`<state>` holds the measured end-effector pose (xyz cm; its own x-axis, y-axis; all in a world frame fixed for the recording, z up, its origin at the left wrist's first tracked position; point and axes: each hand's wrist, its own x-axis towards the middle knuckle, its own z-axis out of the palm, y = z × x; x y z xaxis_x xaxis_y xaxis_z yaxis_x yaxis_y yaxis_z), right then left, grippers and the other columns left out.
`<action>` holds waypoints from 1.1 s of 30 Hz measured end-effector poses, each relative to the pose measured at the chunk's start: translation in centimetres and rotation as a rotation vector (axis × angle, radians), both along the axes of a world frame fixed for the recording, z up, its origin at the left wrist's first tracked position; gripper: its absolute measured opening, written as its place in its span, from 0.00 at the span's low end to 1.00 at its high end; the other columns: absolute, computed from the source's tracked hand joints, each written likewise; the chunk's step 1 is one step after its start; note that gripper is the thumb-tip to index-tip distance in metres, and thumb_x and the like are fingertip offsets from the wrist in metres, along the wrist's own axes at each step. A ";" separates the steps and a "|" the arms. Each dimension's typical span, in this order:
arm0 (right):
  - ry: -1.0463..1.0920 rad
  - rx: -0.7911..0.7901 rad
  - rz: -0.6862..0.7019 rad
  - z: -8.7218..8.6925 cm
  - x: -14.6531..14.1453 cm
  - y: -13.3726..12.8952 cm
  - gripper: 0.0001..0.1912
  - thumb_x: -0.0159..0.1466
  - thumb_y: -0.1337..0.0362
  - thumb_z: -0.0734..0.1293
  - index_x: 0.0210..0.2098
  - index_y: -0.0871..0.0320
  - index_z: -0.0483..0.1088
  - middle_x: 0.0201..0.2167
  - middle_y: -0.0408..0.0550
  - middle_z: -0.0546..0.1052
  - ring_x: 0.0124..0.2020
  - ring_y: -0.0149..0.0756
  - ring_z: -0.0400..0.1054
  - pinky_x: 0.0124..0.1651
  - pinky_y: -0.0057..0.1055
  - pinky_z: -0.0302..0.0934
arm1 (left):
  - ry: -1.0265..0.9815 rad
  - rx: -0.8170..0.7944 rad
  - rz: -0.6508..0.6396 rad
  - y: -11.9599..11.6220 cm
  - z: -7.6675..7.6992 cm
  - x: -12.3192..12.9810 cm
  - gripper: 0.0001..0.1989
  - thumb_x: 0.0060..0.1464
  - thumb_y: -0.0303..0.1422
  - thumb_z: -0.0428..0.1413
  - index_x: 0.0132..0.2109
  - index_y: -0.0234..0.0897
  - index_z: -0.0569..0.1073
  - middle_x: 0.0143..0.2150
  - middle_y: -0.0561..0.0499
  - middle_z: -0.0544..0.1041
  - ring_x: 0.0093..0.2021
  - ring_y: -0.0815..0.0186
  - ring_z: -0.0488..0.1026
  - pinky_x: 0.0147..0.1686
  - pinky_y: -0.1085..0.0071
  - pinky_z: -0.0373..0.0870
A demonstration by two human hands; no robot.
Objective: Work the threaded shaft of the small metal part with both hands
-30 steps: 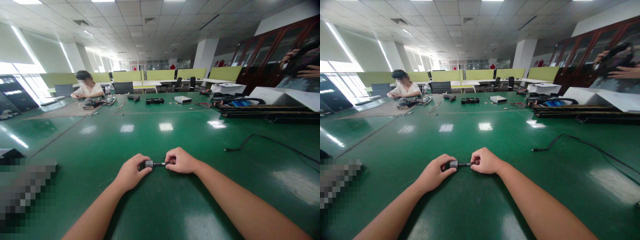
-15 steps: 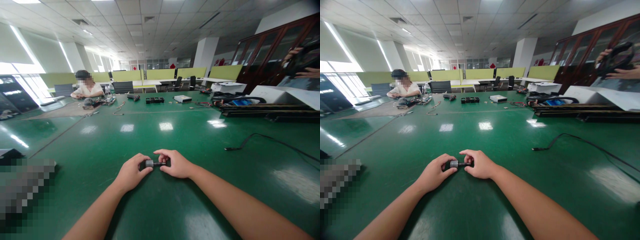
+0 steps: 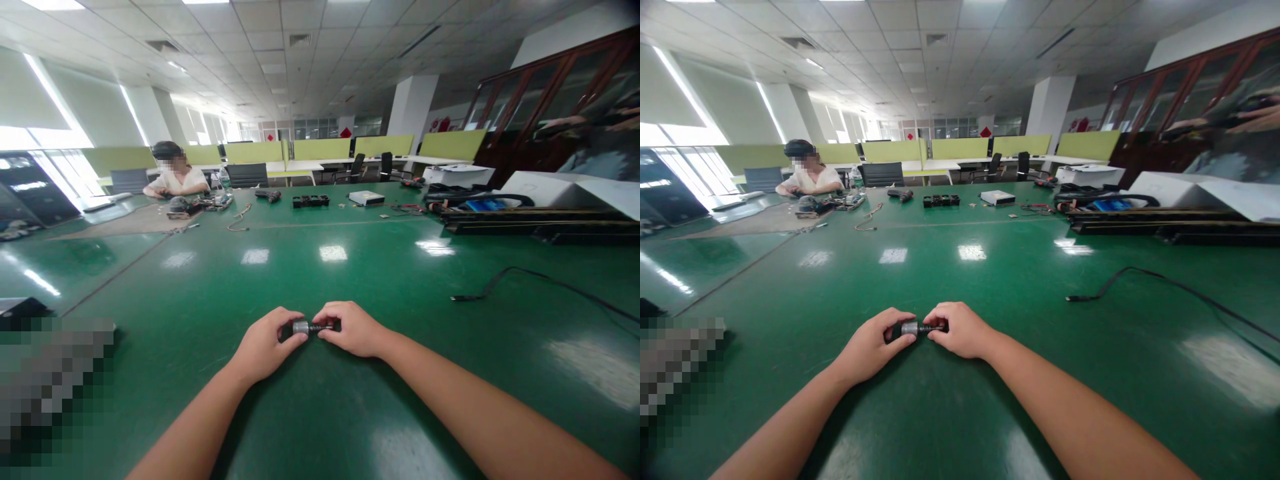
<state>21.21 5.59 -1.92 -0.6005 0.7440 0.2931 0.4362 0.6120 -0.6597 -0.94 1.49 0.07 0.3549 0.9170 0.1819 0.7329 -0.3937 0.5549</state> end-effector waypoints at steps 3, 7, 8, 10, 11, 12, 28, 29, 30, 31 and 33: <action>-0.013 0.012 0.002 0.1 -0.1 -0.1 0.09 0.57 0.70 0.70 0.38 0.58 0.77 0.31 0.45 0.76 0.32 0.33 0.69 0.37 0.28 0.62 | -0.013 -0.003 -0.025 -0.1 0.1 0.0 0.13 0.56 0.35 0.58 0.49 0.44 0.76 0.41 0.52 0.76 0.37 0.65 0.72 0.38 0.71 0.66; -0.025 0.030 -0.004 0.2 -0.4 -0.4 0.10 0.57 0.69 0.70 0.40 0.59 0.78 0.32 0.46 0.77 0.32 0.33 0.69 0.37 0.28 0.61 | -0.013 -0.002 -0.023 -0.2 0.1 -0.2 0.13 0.55 0.34 0.60 0.48 0.45 0.76 0.42 0.53 0.76 0.39 0.64 0.72 0.40 0.71 0.66; -0.032 0.039 -0.004 0.3 -0.4 -0.5 0.10 0.57 0.69 0.70 0.40 0.59 0.78 0.32 0.46 0.77 0.32 0.33 0.69 0.37 0.28 0.61 | -0.011 -0.002 -0.025 -0.2 0.1 -0.2 0.12 0.55 0.34 0.60 0.47 0.45 0.76 0.42 0.53 0.76 0.39 0.64 0.72 0.40 0.71 0.66; -0.048 0.059 -0.003 0.4 -0.5 -0.6 0.10 0.58 0.68 0.70 0.40 0.59 0.78 0.32 0.46 0.76 0.32 0.33 0.69 0.37 0.28 0.61 | -0.008 -0.002 -0.029 -0.2 0.1 -0.2 0.11 0.55 0.34 0.60 0.47 0.45 0.77 0.42 0.54 0.76 0.39 0.64 0.72 0.41 0.71 0.66; -0.055 0.068 0.001 0.5 -0.6 -0.7 0.10 0.58 0.68 0.70 0.40 0.59 0.78 0.32 0.46 0.76 0.33 0.33 0.69 0.37 0.28 0.61 | -0.007 -0.001 -0.031 -0.1 0.2 -0.1 0.11 0.55 0.34 0.59 0.47 0.46 0.77 0.42 0.54 0.76 0.40 0.64 0.73 0.41 0.71 0.66; -0.060 0.078 0.005 0.6 -0.6 -0.7 0.10 0.59 0.67 0.70 0.40 0.58 0.78 0.32 0.46 0.76 0.33 0.33 0.69 0.37 0.29 0.60 | -0.007 0.001 -0.033 -0.1 0.2 -0.1 0.11 0.55 0.34 0.59 0.47 0.46 0.77 0.42 0.54 0.76 0.40 0.64 0.73 0.42 0.71 0.66; -0.066 0.101 0.006 0.6 -0.5 -0.6 0.07 0.60 0.67 0.70 0.37 0.57 0.78 0.30 0.46 0.76 0.31 0.32 0.68 0.35 0.28 0.59 | 0.003 -0.001 -0.022 -0.1 0.1 0.0 0.12 0.55 0.35 0.60 0.47 0.47 0.77 0.43 0.54 0.75 0.41 0.63 0.73 0.41 0.70 0.67; -0.065 0.101 0.006 0.6 -0.5 -0.6 0.06 0.59 0.67 0.70 0.37 0.58 0.78 0.30 0.45 0.76 0.31 0.32 0.68 0.35 0.28 0.59 | 0.004 -0.002 -0.021 -0.1 0.1 0.1 0.12 0.55 0.35 0.60 0.47 0.47 0.77 0.43 0.54 0.75 0.41 0.64 0.73 0.41 0.70 0.67; -0.065 0.103 0.005 0.6 -0.5 -0.6 0.06 0.59 0.67 0.70 0.37 0.58 0.78 0.29 0.45 0.76 0.31 0.32 0.68 0.35 0.28 0.59 | 0.004 -0.003 -0.020 -0.1 0.1 0.1 0.12 0.55 0.35 0.60 0.47 0.47 0.76 0.43 0.54 0.75 0.41 0.64 0.73 0.41 0.70 0.67; -0.063 0.102 0.004 0.6 -0.5 -0.6 0.06 0.59 0.67 0.70 0.37 0.58 0.78 0.29 0.45 0.76 0.31 0.32 0.68 0.35 0.28 0.59 | 0.004 -0.003 -0.019 -0.1 0.1 0.1 0.12 0.55 0.35 0.60 0.47 0.47 0.77 0.43 0.54 0.75 0.41 0.64 0.73 0.41 0.70 0.67; -0.061 0.102 0.005 0.6 -0.4 -0.6 0.06 0.59 0.67 0.70 0.37 0.58 0.78 0.29 0.45 0.75 0.31 0.32 0.68 0.35 0.28 0.59 | 0.006 -0.005 -0.020 -0.1 0.2 0.1 0.12 0.55 0.35 0.60 0.47 0.47 0.76 0.43 0.54 0.75 0.41 0.64 0.73 0.40 0.70 0.67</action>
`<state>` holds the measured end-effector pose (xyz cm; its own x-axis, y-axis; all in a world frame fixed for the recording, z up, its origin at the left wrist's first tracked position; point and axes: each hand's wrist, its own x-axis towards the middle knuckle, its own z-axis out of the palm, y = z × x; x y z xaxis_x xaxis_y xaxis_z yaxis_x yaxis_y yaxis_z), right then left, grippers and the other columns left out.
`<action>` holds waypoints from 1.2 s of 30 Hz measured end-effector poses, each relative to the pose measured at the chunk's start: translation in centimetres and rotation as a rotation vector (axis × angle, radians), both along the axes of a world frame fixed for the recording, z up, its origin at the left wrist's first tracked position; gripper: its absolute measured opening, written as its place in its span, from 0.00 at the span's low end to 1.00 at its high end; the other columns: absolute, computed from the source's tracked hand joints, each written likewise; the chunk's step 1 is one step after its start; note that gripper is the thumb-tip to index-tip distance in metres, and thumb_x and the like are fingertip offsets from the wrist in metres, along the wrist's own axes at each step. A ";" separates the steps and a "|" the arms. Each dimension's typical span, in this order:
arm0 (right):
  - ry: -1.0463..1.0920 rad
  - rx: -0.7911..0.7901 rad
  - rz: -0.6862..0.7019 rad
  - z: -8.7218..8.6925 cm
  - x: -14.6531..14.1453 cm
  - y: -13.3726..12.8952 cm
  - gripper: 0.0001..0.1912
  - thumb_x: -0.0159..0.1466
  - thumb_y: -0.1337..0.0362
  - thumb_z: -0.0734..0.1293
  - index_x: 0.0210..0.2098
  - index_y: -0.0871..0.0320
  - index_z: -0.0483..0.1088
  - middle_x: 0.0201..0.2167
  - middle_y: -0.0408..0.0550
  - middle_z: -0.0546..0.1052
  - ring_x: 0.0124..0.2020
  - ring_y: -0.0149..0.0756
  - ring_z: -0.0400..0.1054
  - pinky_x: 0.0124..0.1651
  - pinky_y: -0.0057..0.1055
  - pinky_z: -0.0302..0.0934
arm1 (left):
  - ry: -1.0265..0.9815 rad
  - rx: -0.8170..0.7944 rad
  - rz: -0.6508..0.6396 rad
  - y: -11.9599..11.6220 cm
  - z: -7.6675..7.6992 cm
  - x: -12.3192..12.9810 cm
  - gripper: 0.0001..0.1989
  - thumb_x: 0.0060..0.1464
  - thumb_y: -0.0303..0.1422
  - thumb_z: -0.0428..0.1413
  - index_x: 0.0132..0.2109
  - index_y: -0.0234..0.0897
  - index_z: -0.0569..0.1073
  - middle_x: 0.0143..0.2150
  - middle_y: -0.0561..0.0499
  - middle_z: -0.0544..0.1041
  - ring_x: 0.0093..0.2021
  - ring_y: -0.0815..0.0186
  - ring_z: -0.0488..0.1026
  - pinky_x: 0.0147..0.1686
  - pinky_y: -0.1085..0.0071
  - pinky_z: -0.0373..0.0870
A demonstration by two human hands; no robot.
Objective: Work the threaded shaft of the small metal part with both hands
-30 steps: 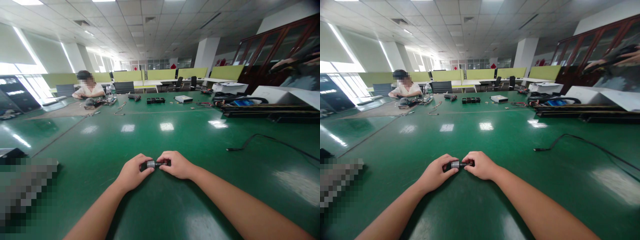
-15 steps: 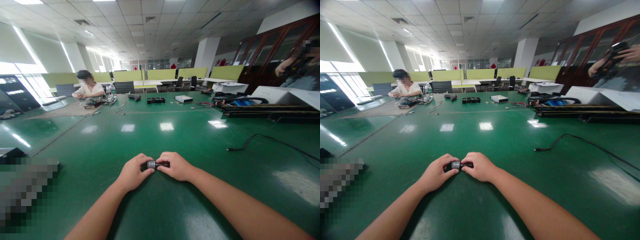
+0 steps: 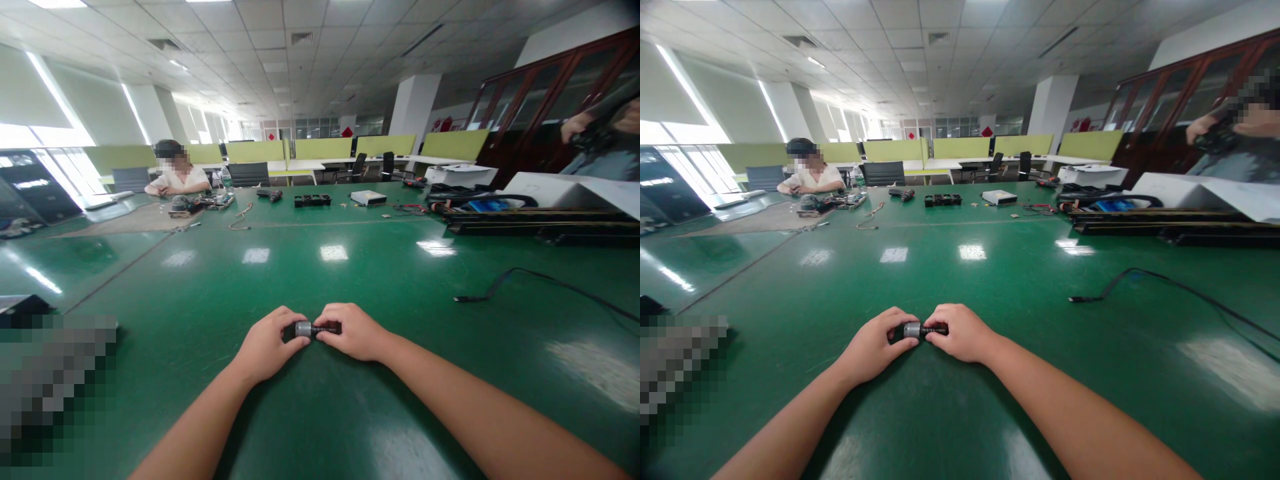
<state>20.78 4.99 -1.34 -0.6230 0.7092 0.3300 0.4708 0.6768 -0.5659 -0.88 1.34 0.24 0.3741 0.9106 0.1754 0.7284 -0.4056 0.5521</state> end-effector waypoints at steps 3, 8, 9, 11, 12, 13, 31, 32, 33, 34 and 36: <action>0.000 -0.006 -0.001 0.0 0.1 0.0 0.06 0.59 0.67 0.70 0.36 0.58 0.78 0.29 0.45 0.75 0.31 0.32 0.68 0.35 0.27 0.59 | 0.006 0.001 -0.002 0.0 0.0 0.0 0.12 0.55 0.35 0.59 0.47 0.46 0.76 0.43 0.54 0.76 0.40 0.64 0.73 0.40 0.70 0.67; 0.008 -0.022 -0.007 0.0 0.1 0.0 0.06 0.58 0.67 0.70 0.36 0.58 0.77 0.28 0.44 0.74 0.30 0.32 0.67 0.34 0.27 0.59 | 0.010 -0.002 0.004 0.0 0.0 0.0 0.13 0.55 0.36 0.58 0.48 0.45 0.76 0.43 0.52 0.76 0.40 0.63 0.73 0.40 0.70 0.67; 0.008 -0.022 -0.007 0.0 0.1 0.0 0.06 0.58 0.67 0.70 0.36 0.58 0.77 0.28 0.44 0.74 0.30 0.32 0.67 0.34 0.27 0.59 | 0.010 -0.003 0.002 0.0 0.0 0.0 0.13 0.55 0.36 0.58 0.48 0.45 0.76 0.43 0.52 0.76 0.40 0.63 0.73 0.39 0.70 0.67; 0.005 -0.020 -0.005 0.0 0.2 0.0 0.05 0.58 0.67 0.70 0.35 0.58 0.77 0.28 0.44 0.74 0.30 0.32 0.67 0.34 0.27 0.59 | 0.005 -0.005 -0.004 0.0 0.1 0.0 0.13 0.55 0.35 0.58 0.48 0.45 0.76 0.43 0.52 0.75 0.39 0.63 0.72 0.39 0.70 0.67; 0.003 -0.020 -0.003 0.0 0.2 0.0 0.05 0.58 0.67 0.70 0.35 0.58 0.77 0.28 0.44 0.74 0.30 0.32 0.67 0.34 0.27 0.59 | 0.003 -0.006 -0.007 0.0 0.1 0.0 0.13 0.55 0.35 0.58 0.48 0.45 0.76 0.43 0.52 0.75 0.39 0.63 0.72 0.39 0.70 0.67; 0.003 -0.020 -0.002 0.0 0.2 0.0 0.05 0.58 0.68 0.69 0.35 0.58 0.77 0.28 0.44 0.74 0.30 0.32 0.67 0.34 0.28 0.59 | 0.000 -0.008 -0.008 0.0 0.1 0.0 0.13 0.55 0.35 0.58 0.48 0.45 0.76 0.43 0.52 0.75 0.40 0.63 0.72 0.39 0.70 0.67; 0.002 -0.021 -0.013 0.1 0.4 0.0 0.05 0.58 0.67 0.70 0.35 0.59 0.77 0.28 0.44 0.74 0.30 0.32 0.66 0.34 0.27 0.59 | -0.006 -0.017 -0.007 0.0 0.2 0.1 0.12 0.56 0.35 0.58 0.48 0.45 0.76 0.44 0.52 0.75 0.41 0.63 0.72 0.41 0.69 0.67; -0.002 -0.021 -0.017 0.1 0.5 0.0 0.05 0.57 0.67 0.70 0.34 0.59 0.77 0.27 0.44 0.74 0.29 0.32 0.66 0.34 0.27 0.59 | -0.005 -0.019 -0.005 0.0 0.2 0.1 0.12 0.56 0.35 0.58 0.48 0.45 0.76 0.44 0.52 0.75 0.41 0.63 0.72 0.41 0.69 0.67; -0.005 -0.021 -0.022 0.1 0.5 0.1 0.05 0.57 0.68 0.70 0.34 0.59 0.76 0.27 0.44 0.73 0.29 0.31 0.66 0.33 0.27 0.59 | -0.003 -0.020 -0.002 0.0 0.2 0.1 0.12 0.56 0.35 0.58 0.48 0.45 0.76 0.44 0.52 0.75 0.40 0.63 0.72 0.41 0.69 0.67; -0.007 -0.021 -0.025 0.1 0.5 0.1 0.05 0.57 0.68 0.70 0.34 0.59 0.76 0.27 0.44 0.73 0.29 0.31 0.66 0.33 0.27 0.58 | -0.001 -0.021 0.001 -0.1 0.2 0.1 0.12 0.56 0.35 0.58 0.48 0.44 0.76 0.44 0.52 0.75 0.39 0.64 0.72 0.40 0.69 0.67; -0.007 -0.016 -0.027 0.1 0.6 0.1 0.04 0.57 0.68 0.70 0.33 0.59 0.76 0.26 0.43 0.73 0.28 0.31 0.65 0.33 0.27 0.58 | 0.004 -0.021 0.003 -0.1 0.2 0.1 0.11 0.56 0.35 0.57 0.47 0.44 0.76 0.43 0.52 0.75 0.38 0.64 0.72 0.40 0.69 0.67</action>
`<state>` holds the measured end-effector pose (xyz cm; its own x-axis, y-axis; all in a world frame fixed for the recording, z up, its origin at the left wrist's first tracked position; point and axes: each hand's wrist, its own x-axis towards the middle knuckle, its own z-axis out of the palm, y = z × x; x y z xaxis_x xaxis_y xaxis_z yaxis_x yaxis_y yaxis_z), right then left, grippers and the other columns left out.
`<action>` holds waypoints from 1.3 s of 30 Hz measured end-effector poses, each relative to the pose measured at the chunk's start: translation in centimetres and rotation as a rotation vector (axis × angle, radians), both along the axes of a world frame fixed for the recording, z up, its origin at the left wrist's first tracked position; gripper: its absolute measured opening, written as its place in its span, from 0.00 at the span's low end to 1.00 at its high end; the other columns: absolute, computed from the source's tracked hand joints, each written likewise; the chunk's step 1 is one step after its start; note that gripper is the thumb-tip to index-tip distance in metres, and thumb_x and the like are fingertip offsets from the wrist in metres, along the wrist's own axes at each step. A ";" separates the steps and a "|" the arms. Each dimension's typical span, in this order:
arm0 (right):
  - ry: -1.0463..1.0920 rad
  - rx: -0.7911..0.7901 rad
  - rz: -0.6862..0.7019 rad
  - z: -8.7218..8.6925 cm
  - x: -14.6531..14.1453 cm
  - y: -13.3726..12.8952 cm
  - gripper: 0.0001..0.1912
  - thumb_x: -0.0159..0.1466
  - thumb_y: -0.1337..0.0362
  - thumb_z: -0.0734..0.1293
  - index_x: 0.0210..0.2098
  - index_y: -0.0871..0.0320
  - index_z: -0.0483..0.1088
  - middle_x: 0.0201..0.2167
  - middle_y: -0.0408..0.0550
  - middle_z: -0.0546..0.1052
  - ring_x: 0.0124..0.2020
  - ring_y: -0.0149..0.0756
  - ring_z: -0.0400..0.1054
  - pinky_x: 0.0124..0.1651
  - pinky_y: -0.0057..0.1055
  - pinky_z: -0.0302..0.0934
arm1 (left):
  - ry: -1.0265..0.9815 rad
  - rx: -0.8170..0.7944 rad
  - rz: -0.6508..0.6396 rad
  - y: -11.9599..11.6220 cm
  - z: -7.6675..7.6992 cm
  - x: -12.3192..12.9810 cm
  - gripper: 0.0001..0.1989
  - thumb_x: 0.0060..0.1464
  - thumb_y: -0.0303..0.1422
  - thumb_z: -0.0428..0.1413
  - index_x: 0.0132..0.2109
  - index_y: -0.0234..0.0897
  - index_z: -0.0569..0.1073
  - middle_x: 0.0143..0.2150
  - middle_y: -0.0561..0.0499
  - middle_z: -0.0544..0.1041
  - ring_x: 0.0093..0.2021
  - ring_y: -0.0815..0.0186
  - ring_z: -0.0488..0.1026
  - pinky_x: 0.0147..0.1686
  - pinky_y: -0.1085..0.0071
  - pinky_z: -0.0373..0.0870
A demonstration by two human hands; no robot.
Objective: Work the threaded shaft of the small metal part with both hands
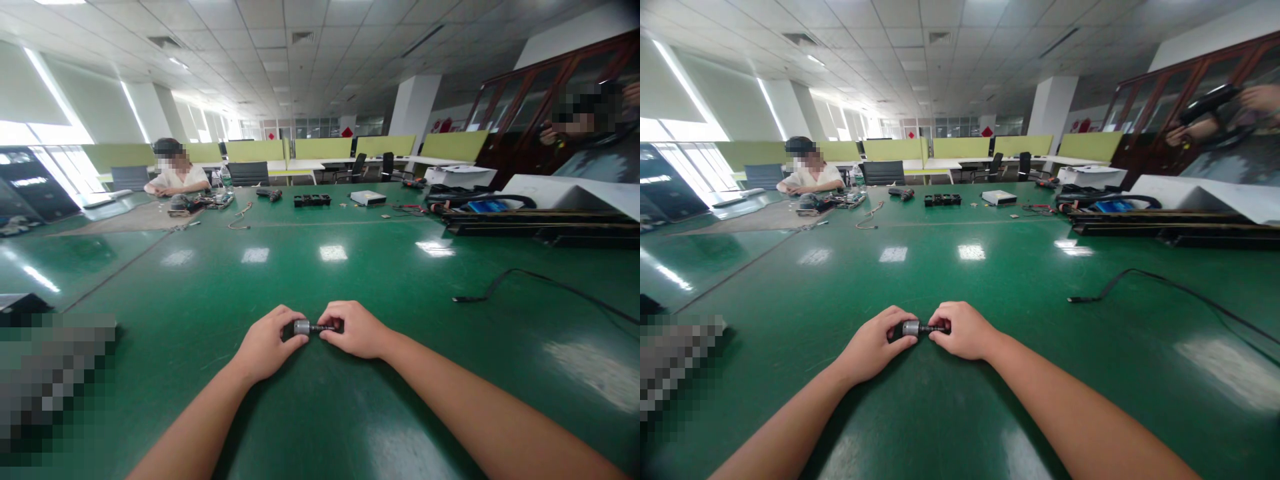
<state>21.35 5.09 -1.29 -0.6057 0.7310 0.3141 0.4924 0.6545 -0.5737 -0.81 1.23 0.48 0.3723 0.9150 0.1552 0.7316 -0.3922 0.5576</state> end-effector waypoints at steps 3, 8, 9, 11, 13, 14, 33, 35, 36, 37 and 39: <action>0.000 0.008 0.000 -0.1 0.1 0.1 0.03 0.57 0.68 0.70 0.32 0.59 0.76 0.26 0.43 0.72 0.28 0.31 0.65 0.33 0.27 0.58 | 0.007 0.008 0.001 0.0 0.0 0.0 0.11 0.56 0.35 0.57 0.47 0.44 0.76 0.44 0.52 0.75 0.40 0.63 0.72 0.40 0.69 0.67; 0.001 0.001 0.000 -0.2 0.5 0.4 0.03 0.55 0.69 0.70 0.32 0.59 0.76 0.26 0.43 0.72 0.28 0.30 0.65 0.33 0.27 0.58 | 0.011 0.014 0.000 0.0 0.0 -0.1 0.11 0.57 0.35 0.56 0.47 0.44 0.75 0.44 0.52 0.75 0.41 0.63 0.72 0.40 0.70 0.67; 0.002 -0.002 0.000 -0.3 0.6 0.4 0.03 0.55 0.69 0.70 0.31 0.59 0.75 0.26 0.43 0.72 0.27 0.30 0.65 0.32 0.27 0.58 | 0.011 0.013 0.000 0.0 -0.1 -0.1 0.11 0.57 0.35 0.56 0.47 0.44 0.75 0.44 0.52 0.75 0.41 0.63 0.72 0.40 0.70 0.67; 0.001 -0.004 -0.002 -0.2 0.7 0.4 0.03 0.55 0.69 0.70 0.31 0.59 0.75 0.25 0.43 0.72 0.27 0.30 0.65 0.32 0.27 0.58 | 0.010 0.013 0.001 0.0 -0.1 -0.1 0.11 0.57 0.35 0.56 0.47 0.44 0.75 0.44 0.52 0.75 0.41 0.63 0.72 0.40 0.70 0.67; -0.001 -0.006 -0.001 -0.2 0.7 0.4 0.03 0.55 0.70 0.70 0.31 0.59 0.75 0.25 0.43 0.72 0.26 0.30 0.65 0.31 0.27 0.58 | 0.009 0.015 -0.002 0.0 -0.1 -0.1 0.11 0.57 0.34 0.57 0.47 0.45 0.75 0.43 0.53 0.75 0.40 0.63 0.72 0.40 0.70 0.67; -0.003 -0.007 0.000 -0.1 0.7 0.4 0.04 0.55 0.70 0.70 0.31 0.59 0.76 0.25 0.43 0.72 0.26 0.30 0.65 0.31 0.26 0.58 | 0.009 0.016 -0.003 -0.1 -0.1 0.0 0.11 0.56 0.34 0.56 0.47 0.45 0.75 0.43 0.53 0.75 0.41 0.63 0.72 0.40 0.70 0.67; -0.006 -0.022 -0.018 -0.1 2.7 1.2 0.03 0.52 0.72 0.69 0.27 0.60 0.74 0.23 0.42 0.70 0.24 0.29 0.63 0.27 0.25 0.56 | 0.007 0.011 0.004 -0.1 0.0 -0.2 0.11 0.57 0.36 0.56 0.48 0.45 0.75 0.44 0.53 0.75 0.40 0.63 0.72 0.41 0.69 0.67; 0.001 -0.045 -0.008 0.0 2.8 1.3 0.03 0.52 0.71 0.69 0.27 0.61 0.74 0.23 0.42 0.70 0.24 0.28 0.62 0.27 0.25 0.56 | 0.005 0.014 0.004 0.0 -0.1 -0.2 0.11 0.57 0.36 0.56 0.48 0.45 0.75 0.44 0.53 0.75 0.39 0.64 0.72 0.41 0.70 0.67; 0.001 -0.053 0.001 0.1 2.8 1.2 0.03 0.52 0.71 0.69 0.28 0.61 0.74 0.23 0.42 0.70 0.24 0.28 0.63 0.27 0.25 0.56 | 0.005 0.015 0.002 0.0 -0.1 -0.2 0.11 0.57 0.36 0.57 0.48 0.46 0.75 0.44 0.54 0.75 0.39 0.64 0.72 0.40 0.70 0.67; -0.001 -0.057 0.008 0.1 2.7 1.2 0.03 0.52 0.71 0.69 0.28 0.61 0.75 0.24 0.42 0.71 0.24 0.29 0.63 0.27 0.25 0.56 | 0.006 0.016 -0.001 0.0 -0.1 -0.2 0.11 0.57 0.35 0.57 0.47 0.46 0.75 0.44 0.54 0.75 0.39 0.64 0.72 0.40 0.70 0.67; -0.003 -0.057 0.013 0.2 2.6 1.2 0.03 0.52 0.71 0.69 0.28 0.61 0.75 0.24 0.42 0.71 0.24 0.29 0.63 0.28 0.26 0.57 | 0.006 0.018 -0.003 -0.1 -0.1 -0.2 0.11 0.57 0.35 0.56 0.47 0.46 0.75 0.44 0.54 0.75 0.39 0.64 0.72 0.40 0.70 0.66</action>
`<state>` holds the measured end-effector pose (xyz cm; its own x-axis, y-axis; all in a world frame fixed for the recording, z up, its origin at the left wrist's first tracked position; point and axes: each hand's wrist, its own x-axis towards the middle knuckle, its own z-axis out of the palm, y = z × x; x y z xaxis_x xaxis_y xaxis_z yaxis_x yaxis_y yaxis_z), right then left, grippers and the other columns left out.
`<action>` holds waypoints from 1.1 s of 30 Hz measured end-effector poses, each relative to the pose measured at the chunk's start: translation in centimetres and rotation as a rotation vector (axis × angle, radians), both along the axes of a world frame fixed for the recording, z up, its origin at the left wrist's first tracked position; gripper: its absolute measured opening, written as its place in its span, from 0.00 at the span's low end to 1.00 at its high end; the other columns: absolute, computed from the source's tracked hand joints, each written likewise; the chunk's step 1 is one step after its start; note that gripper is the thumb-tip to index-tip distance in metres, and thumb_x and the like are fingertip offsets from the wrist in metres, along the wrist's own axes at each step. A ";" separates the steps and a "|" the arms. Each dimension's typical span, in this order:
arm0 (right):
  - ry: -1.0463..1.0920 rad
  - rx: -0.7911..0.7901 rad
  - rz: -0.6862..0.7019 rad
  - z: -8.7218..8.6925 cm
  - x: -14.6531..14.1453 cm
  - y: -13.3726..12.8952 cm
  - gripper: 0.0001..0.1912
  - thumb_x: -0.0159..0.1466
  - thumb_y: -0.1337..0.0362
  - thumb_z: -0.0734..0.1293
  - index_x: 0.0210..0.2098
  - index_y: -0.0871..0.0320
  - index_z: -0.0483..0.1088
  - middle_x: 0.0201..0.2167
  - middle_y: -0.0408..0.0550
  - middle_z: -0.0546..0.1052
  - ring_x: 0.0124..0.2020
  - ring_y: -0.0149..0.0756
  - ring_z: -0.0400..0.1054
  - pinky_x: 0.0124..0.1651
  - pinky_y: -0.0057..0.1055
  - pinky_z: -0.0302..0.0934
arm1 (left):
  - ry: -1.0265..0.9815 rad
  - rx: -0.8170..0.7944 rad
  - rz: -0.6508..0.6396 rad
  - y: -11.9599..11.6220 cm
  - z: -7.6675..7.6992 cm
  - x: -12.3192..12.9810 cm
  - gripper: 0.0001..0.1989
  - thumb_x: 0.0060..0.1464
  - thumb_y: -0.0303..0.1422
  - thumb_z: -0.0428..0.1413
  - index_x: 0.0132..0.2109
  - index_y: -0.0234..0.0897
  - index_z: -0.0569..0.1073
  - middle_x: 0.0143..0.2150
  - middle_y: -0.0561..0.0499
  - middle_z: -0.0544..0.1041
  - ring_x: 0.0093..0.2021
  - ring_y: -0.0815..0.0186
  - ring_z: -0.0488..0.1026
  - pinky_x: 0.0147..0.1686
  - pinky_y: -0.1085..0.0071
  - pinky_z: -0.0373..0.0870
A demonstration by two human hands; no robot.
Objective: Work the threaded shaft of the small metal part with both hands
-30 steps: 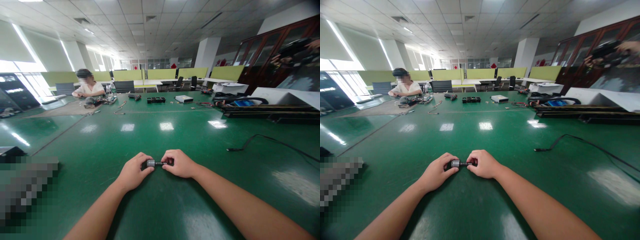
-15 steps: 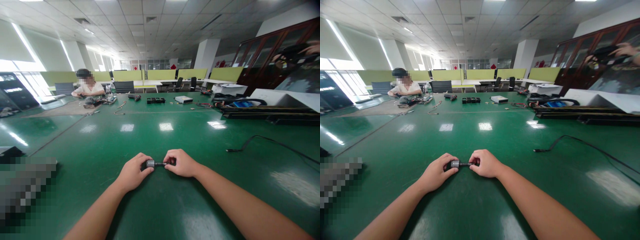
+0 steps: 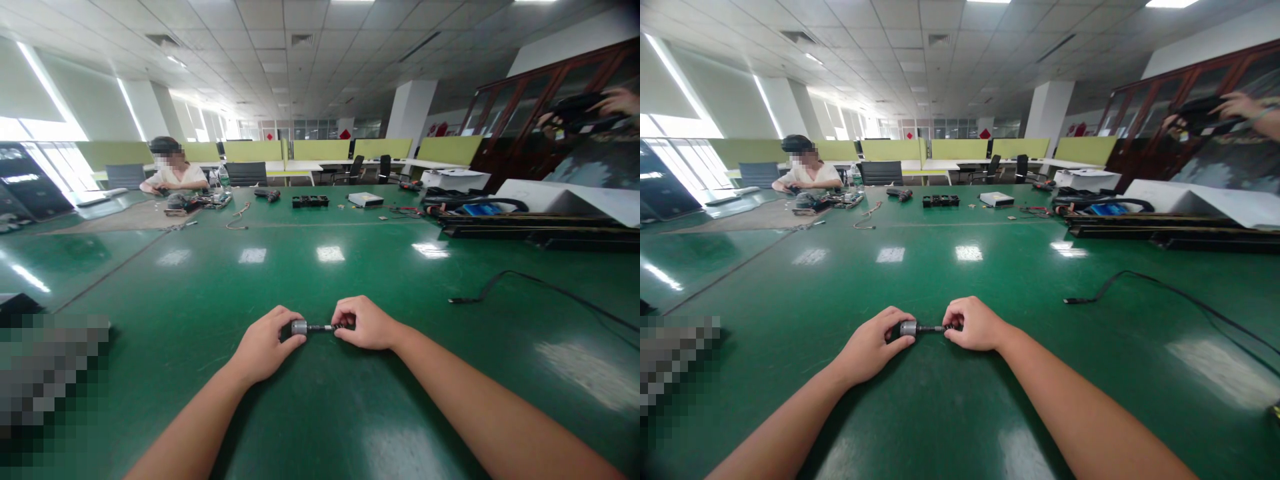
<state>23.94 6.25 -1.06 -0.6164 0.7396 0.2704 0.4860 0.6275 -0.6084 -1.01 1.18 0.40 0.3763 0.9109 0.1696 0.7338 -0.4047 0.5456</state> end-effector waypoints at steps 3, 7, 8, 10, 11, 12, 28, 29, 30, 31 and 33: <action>0.006 0.006 -0.003 -0.1 -0.5 -0.1 0.03 0.53 0.70 0.70 0.28 0.61 0.76 0.23 0.43 0.71 0.24 0.29 0.63 0.28 0.26 0.57 | 0.001 -0.009 0.000 0.0 0.0 0.1 0.11 0.57 0.35 0.57 0.47 0.46 0.75 0.44 0.54 0.74 0.39 0.65 0.72 0.39 0.70 0.66; 0.092 -0.034 0.006 -0.4 -1.7 -0.5 0.12 0.54 0.69 0.70 0.39 0.60 0.77 0.28 0.44 0.75 0.28 0.31 0.66 0.34 0.28 0.61 | -0.012 -0.009 -0.001 0.2 -0.3 0.0 0.11 0.57 0.34 0.57 0.48 0.45 0.75 0.44 0.54 0.74 0.41 0.64 0.72 0.41 0.70 0.66; 0.123 -0.062 0.015 -0.5 -2.0 -0.7 0.18 0.54 0.71 0.70 0.45 0.59 0.75 0.31 0.44 0.77 0.29 0.31 0.66 0.35 0.28 0.62 | -0.016 -0.006 -0.002 0.2 -0.4 0.0 0.12 0.57 0.34 0.57 0.48 0.45 0.75 0.45 0.54 0.74 0.42 0.64 0.72 0.42 0.70 0.66; 0.149 -0.100 0.029 -0.4 -2.4 -1.0 0.24 0.53 0.72 0.69 0.50 0.58 0.72 0.34 0.44 0.78 0.30 0.31 0.66 0.37 0.29 0.63 | -0.017 -0.002 0.000 0.3 -0.5 0.0 0.12 0.57 0.34 0.57 0.49 0.45 0.75 0.45 0.54 0.74 0.41 0.64 0.72 0.43 0.70 0.66; 0.157 -0.114 0.031 -0.4 -2.5 -1.1 0.25 0.53 0.73 0.69 0.51 0.58 0.71 0.35 0.44 0.78 0.30 0.31 0.67 0.38 0.29 0.63 | -0.015 -0.002 0.003 0.3 -0.5 -0.1 0.12 0.57 0.34 0.57 0.49 0.45 0.75 0.44 0.54 0.74 0.41 0.64 0.72 0.42 0.70 0.66; 0.157 -0.118 0.029 -0.3 -2.5 -1.1 0.25 0.53 0.73 0.69 0.51 0.58 0.71 0.35 0.44 0.78 0.30 0.31 0.67 0.38 0.29 0.63 | -0.010 -0.001 0.008 0.2 -0.5 -0.1 0.12 0.57 0.35 0.57 0.49 0.45 0.75 0.44 0.54 0.74 0.40 0.64 0.72 0.42 0.70 0.66; -0.004 0.064 0.018 -0.4 -2.8 -0.9 0.07 0.60 0.64 0.70 0.38 0.57 0.77 0.32 0.45 0.74 0.33 0.32 0.67 0.37 0.28 0.59 | -0.027 0.014 0.003 0.2 -0.2 0.2 0.15 0.63 0.42 0.51 0.50 0.44 0.77 0.42 0.51 0.76 0.36 0.65 0.72 0.38 0.71 0.67; -0.007 0.065 0.020 -0.4 -2.9 -0.9 0.07 0.60 0.64 0.70 0.38 0.58 0.77 0.31 0.45 0.74 0.33 0.32 0.67 0.37 0.28 0.59 | -0.026 0.015 0.003 0.2 -0.2 0.1 0.15 0.63 0.42 0.51 0.50 0.43 0.77 0.42 0.51 0.76 0.36 0.65 0.72 0.38 0.71 0.67; -0.009 0.066 0.022 -0.4 -2.9 -1.0 0.07 0.60 0.65 0.70 0.38 0.58 0.77 0.31 0.45 0.74 0.33 0.32 0.67 0.37 0.28 0.59 | -0.025 0.017 0.003 0.2 -0.3 0.1 0.15 0.63 0.42 0.51 0.50 0.43 0.77 0.42 0.51 0.76 0.36 0.65 0.72 0.38 0.71 0.67; -0.009 0.067 0.024 -0.3 -2.9 -1.0 0.07 0.60 0.65 0.70 0.38 0.58 0.77 0.31 0.45 0.74 0.33 0.32 0.67 0.37 0.28 0.59 | -0.024 0.020 0.004 0.3 -0.3 0.1 0.15 0.63 0.41 0.51 0.50 0.43 0.77 0.42 0.51 0.76 0.36 0.65 0.72 0.38 0.71 0.67; -0.006 0.071 0.025 -0.3 -3.0 -1.1 0.07 0.60 0.65 0.70 0.38 0.58 0.77 0.31 0.45 0.74 0.32 0.32 0.67 0.36 0.28 0.59 | -0.026 0.023 0.003 0.3 -0.3 0.1 0.14 0.62 0.41 0.52 0.50 0.43 0.77 0.42 0.51 0.76 0.38 0.65 0.73 0.38 0.71 0.68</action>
